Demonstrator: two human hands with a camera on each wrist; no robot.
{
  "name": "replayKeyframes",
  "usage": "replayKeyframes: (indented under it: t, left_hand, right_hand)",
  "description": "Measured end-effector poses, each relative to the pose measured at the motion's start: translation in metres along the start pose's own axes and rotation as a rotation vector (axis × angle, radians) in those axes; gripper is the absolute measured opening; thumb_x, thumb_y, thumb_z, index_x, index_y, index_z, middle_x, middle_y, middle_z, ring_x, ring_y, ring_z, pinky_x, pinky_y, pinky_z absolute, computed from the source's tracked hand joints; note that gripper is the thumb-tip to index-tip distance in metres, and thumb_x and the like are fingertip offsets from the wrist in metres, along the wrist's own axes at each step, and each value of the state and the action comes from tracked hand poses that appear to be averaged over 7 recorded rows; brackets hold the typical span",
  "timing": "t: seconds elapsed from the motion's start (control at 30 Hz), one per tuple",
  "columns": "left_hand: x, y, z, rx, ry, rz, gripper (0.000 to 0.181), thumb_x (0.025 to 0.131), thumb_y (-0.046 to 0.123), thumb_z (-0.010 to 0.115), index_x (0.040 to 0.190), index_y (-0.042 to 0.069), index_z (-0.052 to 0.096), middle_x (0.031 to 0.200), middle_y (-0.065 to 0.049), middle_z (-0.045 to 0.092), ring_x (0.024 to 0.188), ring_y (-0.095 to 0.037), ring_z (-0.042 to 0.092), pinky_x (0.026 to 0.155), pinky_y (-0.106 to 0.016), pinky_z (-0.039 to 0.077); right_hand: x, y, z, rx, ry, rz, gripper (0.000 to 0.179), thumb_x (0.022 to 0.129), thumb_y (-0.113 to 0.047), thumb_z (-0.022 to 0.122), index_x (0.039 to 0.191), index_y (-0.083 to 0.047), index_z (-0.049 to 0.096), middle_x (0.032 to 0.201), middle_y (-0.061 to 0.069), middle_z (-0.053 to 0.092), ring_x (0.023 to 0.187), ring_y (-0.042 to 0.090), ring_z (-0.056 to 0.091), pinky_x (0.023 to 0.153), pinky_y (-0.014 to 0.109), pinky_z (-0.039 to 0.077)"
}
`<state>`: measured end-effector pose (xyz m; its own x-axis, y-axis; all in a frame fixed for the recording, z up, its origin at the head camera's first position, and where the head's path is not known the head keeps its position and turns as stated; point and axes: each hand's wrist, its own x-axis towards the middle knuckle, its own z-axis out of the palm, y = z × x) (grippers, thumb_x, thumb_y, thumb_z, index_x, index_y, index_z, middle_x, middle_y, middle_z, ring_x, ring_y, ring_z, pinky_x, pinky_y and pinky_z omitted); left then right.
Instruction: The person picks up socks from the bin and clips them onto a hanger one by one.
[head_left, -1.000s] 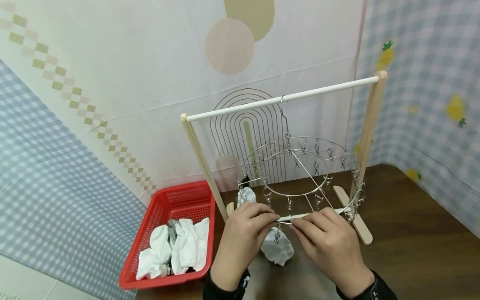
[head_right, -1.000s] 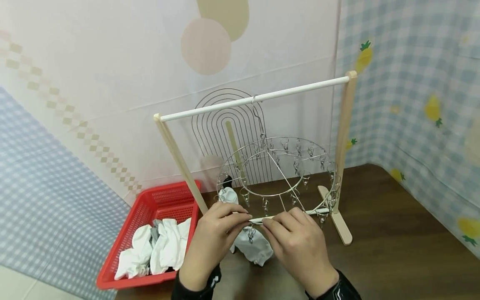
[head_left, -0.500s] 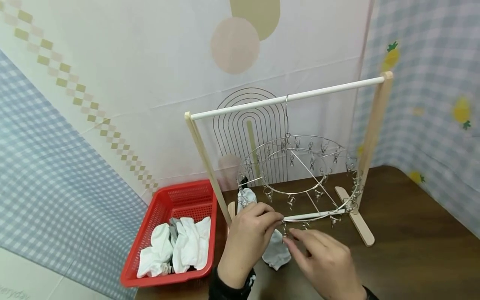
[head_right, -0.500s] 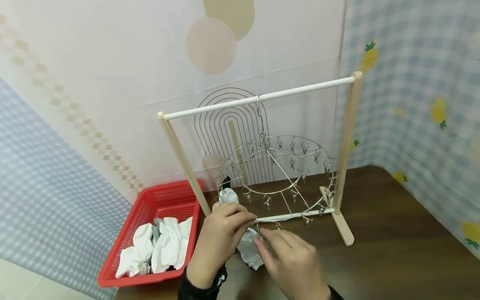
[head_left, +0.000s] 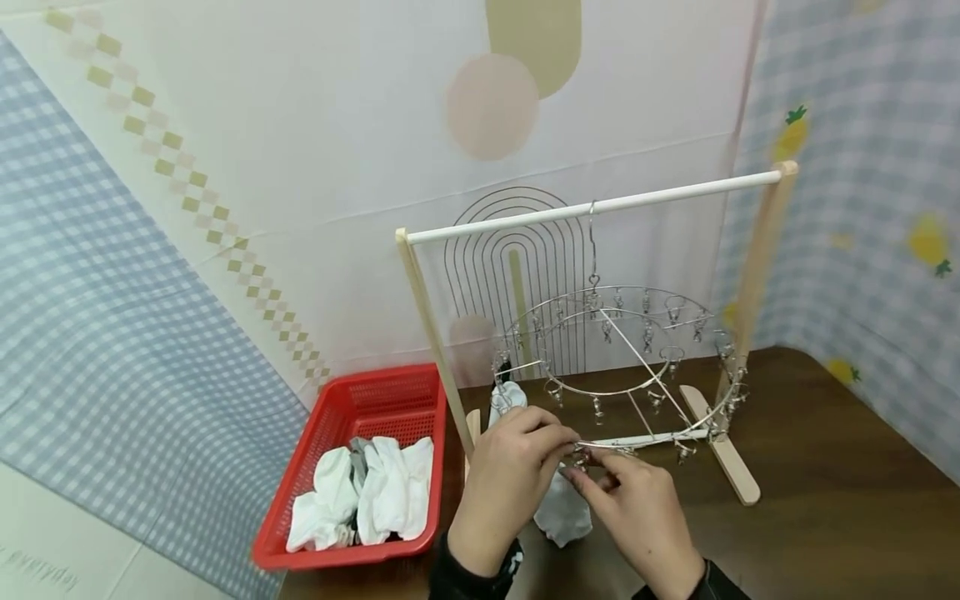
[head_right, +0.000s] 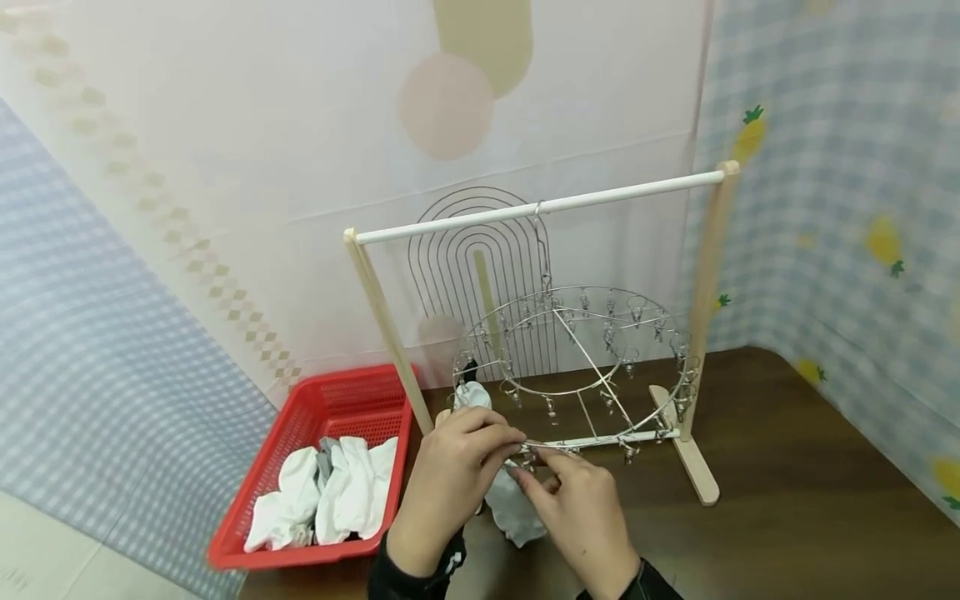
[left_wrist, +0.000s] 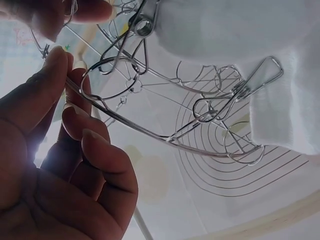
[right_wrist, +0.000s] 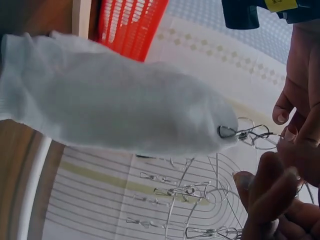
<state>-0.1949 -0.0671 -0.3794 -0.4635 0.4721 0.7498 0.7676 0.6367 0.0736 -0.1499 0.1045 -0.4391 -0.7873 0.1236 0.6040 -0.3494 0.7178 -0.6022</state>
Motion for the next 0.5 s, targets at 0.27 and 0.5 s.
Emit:
replayKeyframes:
  t: [0.27,0.5]
  left_hand:
    - [0.009,0.004,0.015,0.039,-0.012,0.014,0.008,0.095,0.023,0.093,0.101,0.026,0.089,0.102,0.011,0.081,0.092,-0.009,0.073,0.081,-0.024,0.061]
    - [-0.011,-0.005,0.002,0.083,0.042,-0.017,0.018,0.085,0.017,0.100,0.097,0.024,0.089,0.094,0.010,0.079,0.087,-0.010,0.073,0.076,-0.027,0.061]
  right_hand:
    - [0.004,0.016,-0.003,-0.059,0.056,-0.045,0.024,0.095,-0.008,0.090,0.118,-0.002,0.086,0.090,0.004,0.085,0.067,0.001,0.064,0.058,0.025,0.049]
    - [-0.002,0.001,0.020,0.134,-0.039,0.024,0.016,0.097,-0.009,0.088,0.113,-0.007,0.087,0.088,-0.004,0.083,0.070,-0.003,0.070,0.061,0.020,0.056]
